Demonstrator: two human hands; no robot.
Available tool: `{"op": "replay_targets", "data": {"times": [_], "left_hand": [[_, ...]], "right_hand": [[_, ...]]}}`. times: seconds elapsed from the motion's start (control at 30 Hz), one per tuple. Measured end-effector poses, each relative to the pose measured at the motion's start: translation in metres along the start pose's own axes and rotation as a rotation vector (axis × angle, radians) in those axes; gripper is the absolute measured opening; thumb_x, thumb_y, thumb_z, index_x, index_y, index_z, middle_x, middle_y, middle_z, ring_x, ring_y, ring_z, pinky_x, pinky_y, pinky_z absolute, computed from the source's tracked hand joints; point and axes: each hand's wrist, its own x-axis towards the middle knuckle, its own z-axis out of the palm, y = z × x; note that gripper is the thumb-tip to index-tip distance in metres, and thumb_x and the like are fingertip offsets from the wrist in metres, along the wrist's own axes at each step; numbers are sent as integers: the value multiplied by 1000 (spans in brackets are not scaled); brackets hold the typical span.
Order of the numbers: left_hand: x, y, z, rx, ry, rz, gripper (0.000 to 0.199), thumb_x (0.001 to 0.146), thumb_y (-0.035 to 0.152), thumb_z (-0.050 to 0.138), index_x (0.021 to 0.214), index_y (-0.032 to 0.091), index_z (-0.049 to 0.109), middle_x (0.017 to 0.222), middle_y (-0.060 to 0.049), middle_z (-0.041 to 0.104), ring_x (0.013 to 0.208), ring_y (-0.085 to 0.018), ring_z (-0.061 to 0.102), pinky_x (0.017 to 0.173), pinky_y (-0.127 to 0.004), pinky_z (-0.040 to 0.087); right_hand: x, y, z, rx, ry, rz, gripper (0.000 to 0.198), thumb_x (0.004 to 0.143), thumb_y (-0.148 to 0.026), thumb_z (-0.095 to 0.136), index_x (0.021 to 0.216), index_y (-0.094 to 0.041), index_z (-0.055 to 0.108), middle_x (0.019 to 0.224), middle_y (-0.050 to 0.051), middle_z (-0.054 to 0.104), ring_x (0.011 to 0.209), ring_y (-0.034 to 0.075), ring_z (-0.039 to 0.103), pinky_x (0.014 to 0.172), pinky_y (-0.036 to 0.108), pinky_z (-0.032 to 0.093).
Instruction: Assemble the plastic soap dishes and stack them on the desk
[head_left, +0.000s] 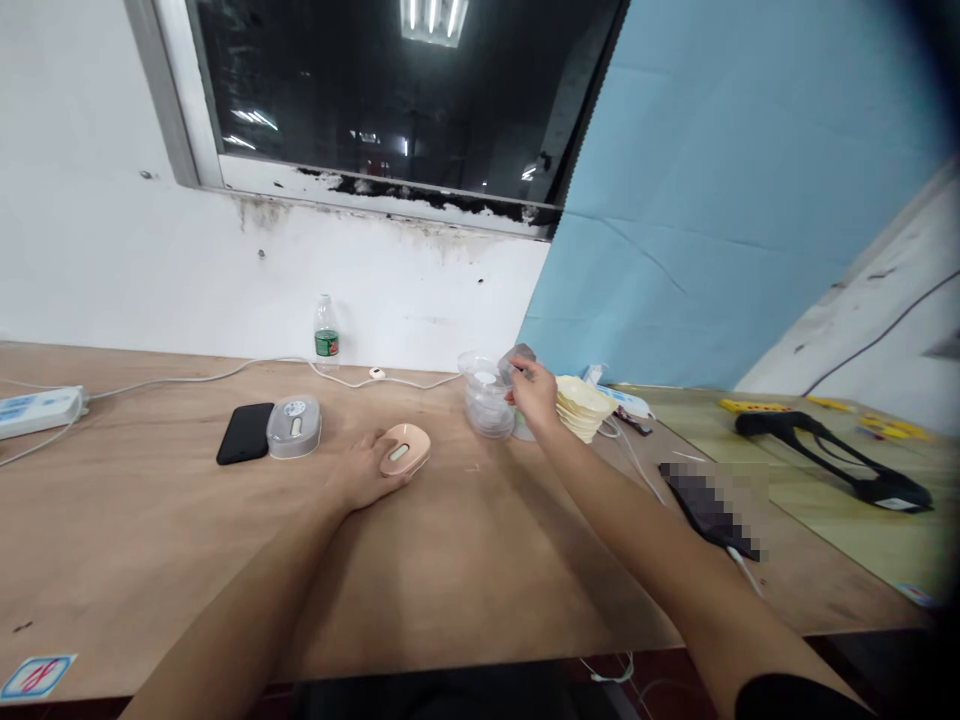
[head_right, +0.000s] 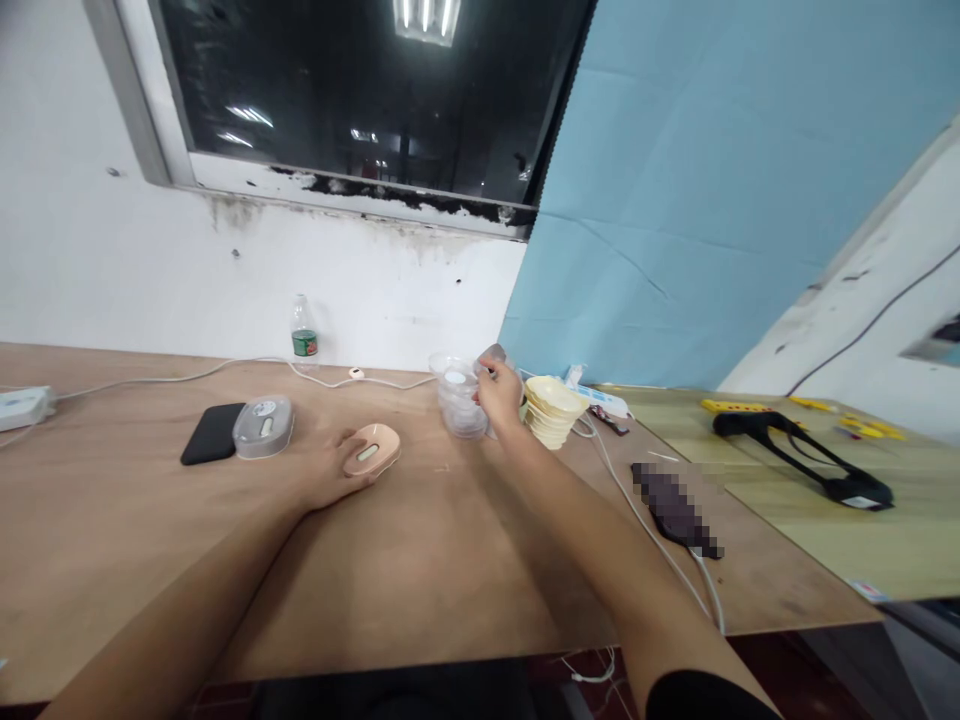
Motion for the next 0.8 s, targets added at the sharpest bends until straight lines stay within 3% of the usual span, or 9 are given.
{"op": "replay_targets", "data": {"times": [0.23, 0.43, 0.53, 0.7, 0.8], "left_hand": [[2, -9, 10, -58, 22, 5, 64, 72, 63, 63, 123, 25, 55, 131, -10, 48, 112, -32, 54, 97, -48, 44], [-2, 6, -8, -24, -4, 9, 58, 75, 58, 62, 122, 25, 56, 131, -9, 50, 109, -32, 56, 95, -46, 45], [-4, 12, -15, -5, -11, 14, 56, 76, 57, 61, 121, 25, 57, 130, -9, 51, 107, -32, 57, 93, -45, 46], [-4, 11, -14, 23, -7, 13, 58, 77, 57, 60, 123, 22, 56, 131, -12, 50, 110, -34, 55, 95, -46, 44], [-3, 9, -11, 22, -11, 21, 58, 77, 57, 61, 124, 24, 55, 132, -11, 49, 113, -34, 54, 97, -47, 43]], "right_hand": [[1, 2, 9, 119, 17, 71, 33, 76, -30, 59, 104, -14, 67, 79, 6, 71, 41, 10, 60, 35, 18, 47], [-7, -1, 14, 162, 76, 24, 30, 76, -40, 61, 90, -14, 69, 115, 15, 66, 40, 9, 60, 33, 20, 46], [-11, -3, 13, 168, 86, -6, 36, 76, -49, 62, 80, -14, 69, 123, 17, 62, 45, 10, 63, 35, 20, 47], [-18, -8, 8, 87, 36, -73, 48, 71, -61, 64, 71, -13, 68, 112, 16, 67, 52, 13, 65, 39, 22, 48], [-21, -8, 4, -27, -9, -121, 50, 69, -64, 65, 69, -14, 67, 81, 10, 72, 49, 14, 62, 44, 24, 47]]}}
